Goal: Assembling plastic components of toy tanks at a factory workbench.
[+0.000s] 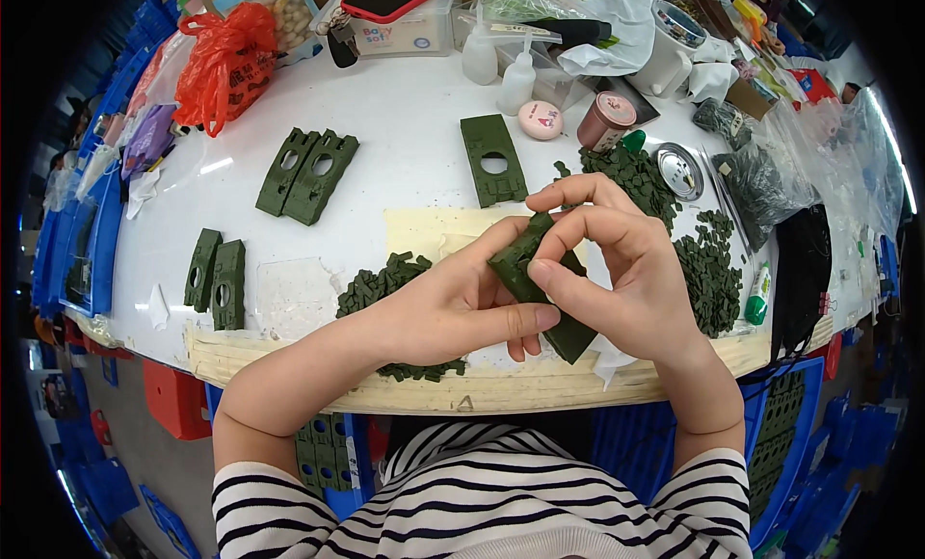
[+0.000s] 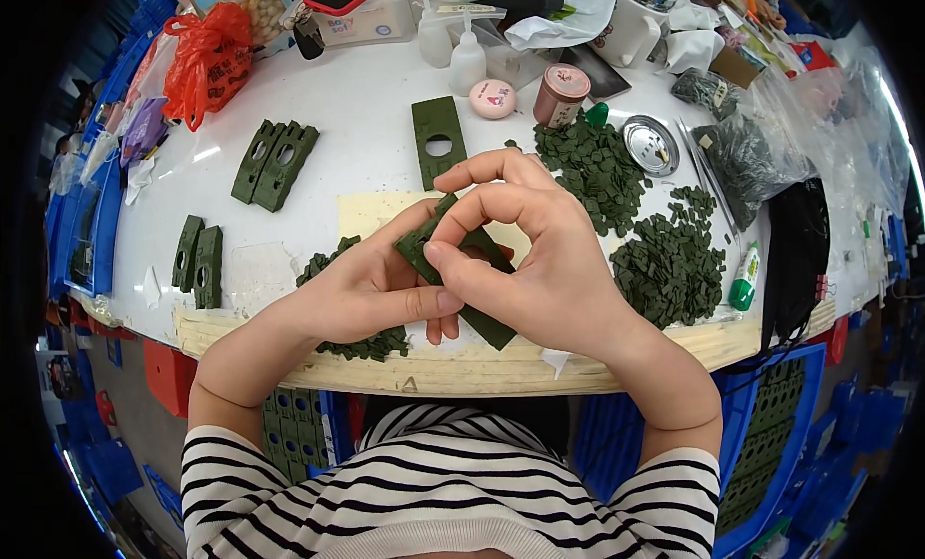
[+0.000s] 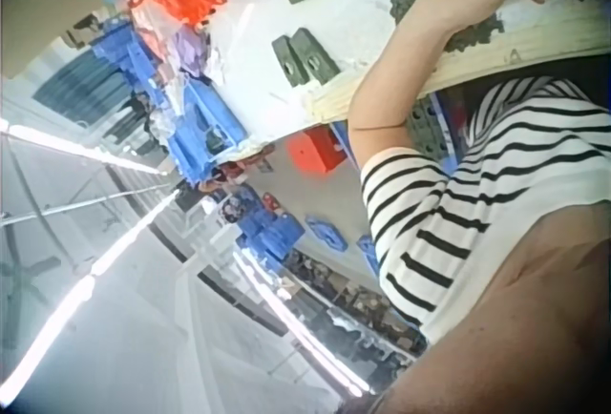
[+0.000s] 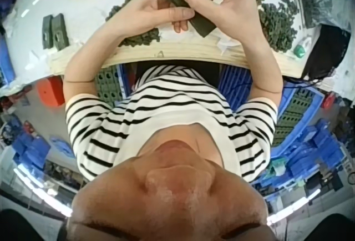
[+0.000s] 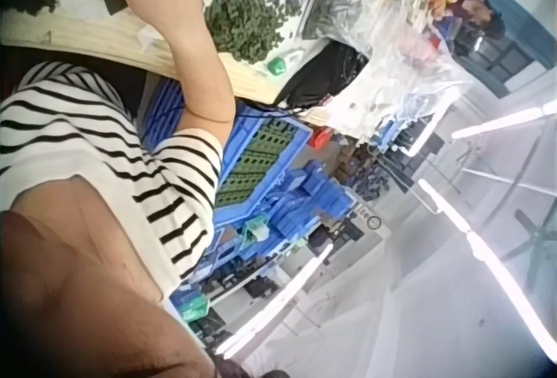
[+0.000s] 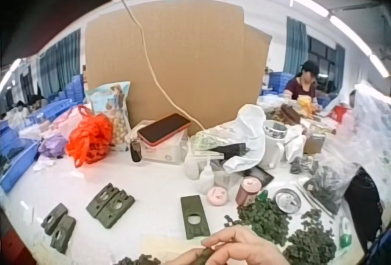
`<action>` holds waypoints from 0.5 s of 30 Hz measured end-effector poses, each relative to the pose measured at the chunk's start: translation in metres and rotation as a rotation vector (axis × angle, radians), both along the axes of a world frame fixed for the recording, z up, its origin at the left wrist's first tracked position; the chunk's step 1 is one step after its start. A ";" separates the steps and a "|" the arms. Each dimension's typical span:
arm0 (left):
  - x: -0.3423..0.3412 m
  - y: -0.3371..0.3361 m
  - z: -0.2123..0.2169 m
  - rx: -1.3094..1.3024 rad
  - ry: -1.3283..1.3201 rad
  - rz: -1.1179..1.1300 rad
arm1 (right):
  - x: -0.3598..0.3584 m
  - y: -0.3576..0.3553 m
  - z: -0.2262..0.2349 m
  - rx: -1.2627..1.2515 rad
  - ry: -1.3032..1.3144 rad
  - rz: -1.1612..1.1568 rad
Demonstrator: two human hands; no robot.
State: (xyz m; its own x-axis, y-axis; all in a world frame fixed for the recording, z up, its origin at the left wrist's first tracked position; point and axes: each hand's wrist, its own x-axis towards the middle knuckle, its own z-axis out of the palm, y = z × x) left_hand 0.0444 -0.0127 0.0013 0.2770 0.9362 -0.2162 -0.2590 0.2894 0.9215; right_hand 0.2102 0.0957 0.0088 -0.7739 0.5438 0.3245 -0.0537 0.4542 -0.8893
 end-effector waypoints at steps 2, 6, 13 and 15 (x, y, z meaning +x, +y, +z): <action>-0.001 0.001 -0.006 0.018 -0.006 -0.012 | -0.001 0.000 -0.001 0.022 0.013 0.000; -0.001 0.001 -0.008 0.039 -0.021 -0.009 | -0.001 0.000 -0.001 0.034 0.022 -0.005; 0.001 0.001 -0.007 0.062 -0.037 0.012 | -0.001 0.000 0.000 0.049 0.008 -0.015; 0.001 0.001 -0.003 0.073 -0.034 0.010 | -0.001 0.001 0.001 0.059 0.006 -0.013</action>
State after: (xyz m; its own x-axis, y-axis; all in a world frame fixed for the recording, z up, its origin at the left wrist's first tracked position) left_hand 0.0456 -0.0113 -0.0021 0.2736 0.9519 -0.1383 -0.2928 0.2193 0.9307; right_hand 0.2096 0.0962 0.0095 -0.7647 0.5339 0.3609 -0.0528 0.5062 -0.8608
